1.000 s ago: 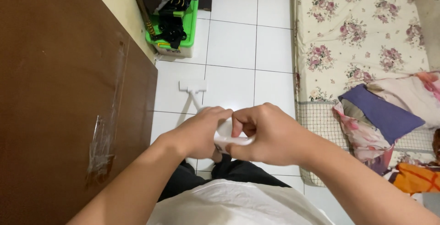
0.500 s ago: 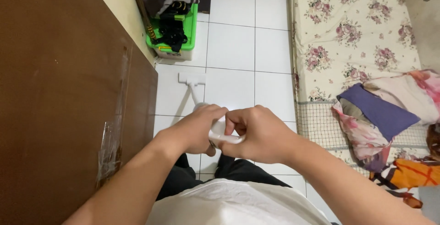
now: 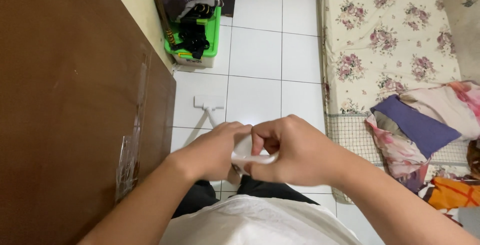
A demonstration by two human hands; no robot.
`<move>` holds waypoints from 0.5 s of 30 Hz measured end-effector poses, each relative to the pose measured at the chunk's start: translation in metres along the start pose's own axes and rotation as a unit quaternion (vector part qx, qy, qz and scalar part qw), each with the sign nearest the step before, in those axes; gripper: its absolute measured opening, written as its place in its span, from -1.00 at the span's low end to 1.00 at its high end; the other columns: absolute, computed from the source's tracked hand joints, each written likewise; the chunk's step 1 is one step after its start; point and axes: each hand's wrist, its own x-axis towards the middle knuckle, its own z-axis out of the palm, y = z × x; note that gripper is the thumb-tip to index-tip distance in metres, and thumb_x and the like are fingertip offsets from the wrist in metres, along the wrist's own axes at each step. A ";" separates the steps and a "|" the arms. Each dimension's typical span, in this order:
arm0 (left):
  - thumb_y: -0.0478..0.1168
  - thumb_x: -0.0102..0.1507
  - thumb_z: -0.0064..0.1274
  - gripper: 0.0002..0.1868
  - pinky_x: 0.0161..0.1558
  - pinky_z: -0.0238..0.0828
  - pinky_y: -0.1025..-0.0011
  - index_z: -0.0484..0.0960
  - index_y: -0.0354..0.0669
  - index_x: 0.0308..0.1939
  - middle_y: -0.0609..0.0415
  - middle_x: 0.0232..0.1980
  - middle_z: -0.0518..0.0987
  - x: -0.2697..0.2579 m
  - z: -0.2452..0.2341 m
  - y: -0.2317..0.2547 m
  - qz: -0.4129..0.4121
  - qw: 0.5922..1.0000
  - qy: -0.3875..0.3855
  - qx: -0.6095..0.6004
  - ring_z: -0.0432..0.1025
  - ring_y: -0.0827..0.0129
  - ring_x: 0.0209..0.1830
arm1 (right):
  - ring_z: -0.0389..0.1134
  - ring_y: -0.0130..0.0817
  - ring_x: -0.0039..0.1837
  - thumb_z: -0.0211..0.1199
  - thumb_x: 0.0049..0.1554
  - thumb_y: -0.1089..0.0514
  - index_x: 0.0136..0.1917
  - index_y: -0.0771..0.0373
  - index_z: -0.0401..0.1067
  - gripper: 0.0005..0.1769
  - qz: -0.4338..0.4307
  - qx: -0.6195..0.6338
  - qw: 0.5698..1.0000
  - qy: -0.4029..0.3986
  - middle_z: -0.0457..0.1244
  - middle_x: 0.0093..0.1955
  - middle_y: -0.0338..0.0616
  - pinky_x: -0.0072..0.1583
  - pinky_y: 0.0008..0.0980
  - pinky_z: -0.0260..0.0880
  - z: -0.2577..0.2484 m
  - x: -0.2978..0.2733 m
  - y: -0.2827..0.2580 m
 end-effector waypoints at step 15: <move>-0.28 -0.22 0.61 0.17 0.39 0.19 0.26 0.29 0.03 0.41 0.10 0.43 0.33 -0.006 0.004 -0.031 0.017 1.000 -0.003 0.016 0.20 0.16 0.46 | 0.15 -0.54 -0.40 0.42 -0.14 0.11 -0.40 0.30 0.37 -0.72 0.009 0.075 0.997 -0.034 0.23 -0.51 -0.28 -0.33 -0.40 0.20 0.010 0.003 -0.011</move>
